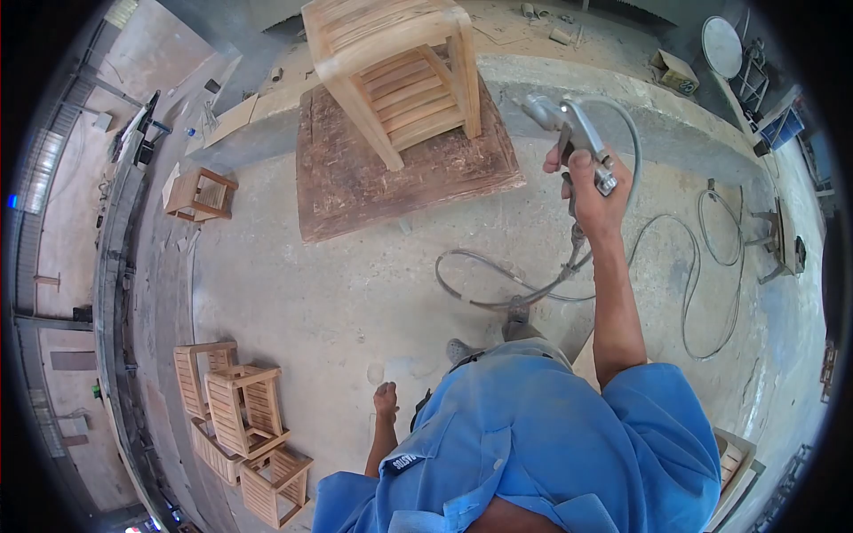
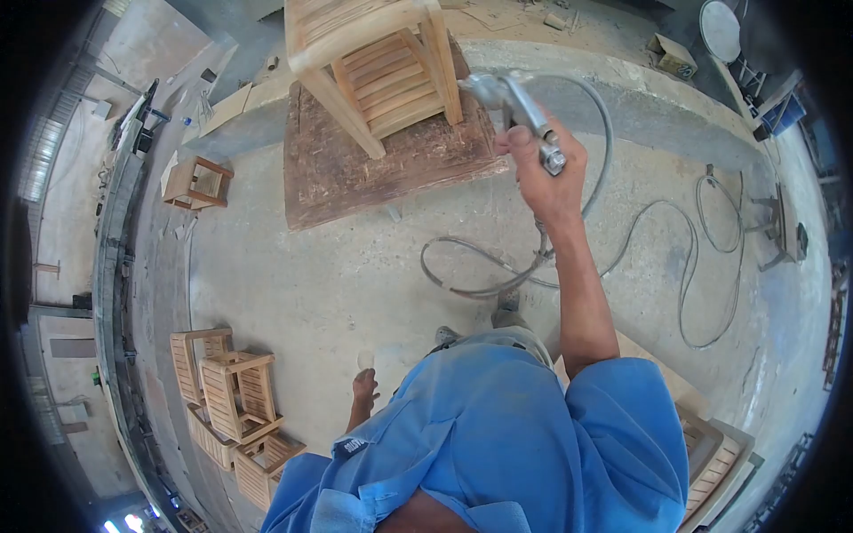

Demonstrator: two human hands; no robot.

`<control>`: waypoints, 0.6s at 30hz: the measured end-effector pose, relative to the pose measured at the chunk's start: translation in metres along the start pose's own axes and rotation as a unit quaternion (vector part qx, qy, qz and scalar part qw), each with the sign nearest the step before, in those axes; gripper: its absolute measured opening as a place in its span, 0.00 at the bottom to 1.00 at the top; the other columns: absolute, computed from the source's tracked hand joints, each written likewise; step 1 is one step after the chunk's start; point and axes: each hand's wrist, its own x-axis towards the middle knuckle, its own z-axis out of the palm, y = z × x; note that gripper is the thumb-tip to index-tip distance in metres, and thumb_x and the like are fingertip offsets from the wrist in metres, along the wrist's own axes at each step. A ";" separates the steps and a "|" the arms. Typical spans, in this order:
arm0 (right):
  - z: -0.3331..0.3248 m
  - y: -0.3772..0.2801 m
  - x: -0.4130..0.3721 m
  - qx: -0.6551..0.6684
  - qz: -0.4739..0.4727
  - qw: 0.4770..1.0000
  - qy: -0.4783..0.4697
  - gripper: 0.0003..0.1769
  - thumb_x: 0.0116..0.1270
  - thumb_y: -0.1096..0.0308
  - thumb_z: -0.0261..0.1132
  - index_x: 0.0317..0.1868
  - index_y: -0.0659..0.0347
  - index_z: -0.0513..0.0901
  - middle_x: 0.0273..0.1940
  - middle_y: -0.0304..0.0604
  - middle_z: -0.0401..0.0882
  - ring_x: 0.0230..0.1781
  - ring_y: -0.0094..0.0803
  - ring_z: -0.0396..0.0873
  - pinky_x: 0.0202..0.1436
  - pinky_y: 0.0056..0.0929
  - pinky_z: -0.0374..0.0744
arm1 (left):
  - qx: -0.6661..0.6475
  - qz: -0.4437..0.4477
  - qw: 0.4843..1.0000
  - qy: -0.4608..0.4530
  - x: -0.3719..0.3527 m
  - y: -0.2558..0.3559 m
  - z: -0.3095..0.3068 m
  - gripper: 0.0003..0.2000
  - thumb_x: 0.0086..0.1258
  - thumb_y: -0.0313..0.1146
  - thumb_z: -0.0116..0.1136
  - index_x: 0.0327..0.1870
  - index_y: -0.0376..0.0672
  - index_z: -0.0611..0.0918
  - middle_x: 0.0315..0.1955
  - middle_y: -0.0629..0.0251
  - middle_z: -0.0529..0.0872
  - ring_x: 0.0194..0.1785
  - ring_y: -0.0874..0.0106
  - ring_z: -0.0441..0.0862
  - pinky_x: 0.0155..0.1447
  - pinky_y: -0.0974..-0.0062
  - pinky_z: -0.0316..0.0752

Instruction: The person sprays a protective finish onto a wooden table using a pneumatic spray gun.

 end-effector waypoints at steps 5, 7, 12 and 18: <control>0.054 -0.003 -0.019 -0.064 -0.148 0.980 -0.116 0.30 0.70 0.52 0.66 0.62 0.67 0.78 0.35 0.43 0.86 0.29 0.21 0.79 0.31 0.21 0.77 | -0.020 -0.067 0.997 -0.034 -0.015 -0.037 -0.035 0.19 0.65 0.45 0.56 0.52 0.44 0.82 0.26 0.71 0.74 0.32 0.74 0.73 0.35 0.62 0.76; 0.074 0.005 -0.028 -0.090 -0.126 0.977 -0.144 0.27 0.66 0.58 0.71 0.59 0.66 0.81 0.36 0.47 0.87 0.32 0.22 0.81 0.38 0.24 0.79 | -0.044 -0.076 0.996 -0.022 -0.014 -0.057 -0.047 0.19 0.65 0.45 0.56 0.52 0.45 0.81 0.25 0.71 0.73 0.32 0.75 0.73 0.34 0.63 0.76; 0.090 0.085 -0.078 -0.146 -0.022 0.967 -0.208 0.25 0.66 0.56 0.71 0.60 0.58 0.82 0.42 0.49 0.88 0.40 0.29 0.86 0.46 0.29 0.81 | -0.096 -0.085 0.992 -0.019 -0.026 -0.108 -0.068 0.19 0.65 0.45 0.56 0.52 0.45 0.80 0.31 0.67 0.76 0.37 0.70 0.77 0.36 0.59 0.76; 0.096 0.117 -0.117 -0.246 0.081 0.936 -0.238 0.24 0.67 0.53 0.69 0.60 0.54 0.83 0.45 0.52 0.87 0.47 0.32 0.86 0.52 0.33 0.81 | 0.079 0.075 0.992 -0.061 -0.004 -0.212 -0.076 0.14 0.60 0.41 0.60 0.43 0.45 0.78 0.32 0.61 0.78 0.40 0.60 0.79 0.39 0.54 0.76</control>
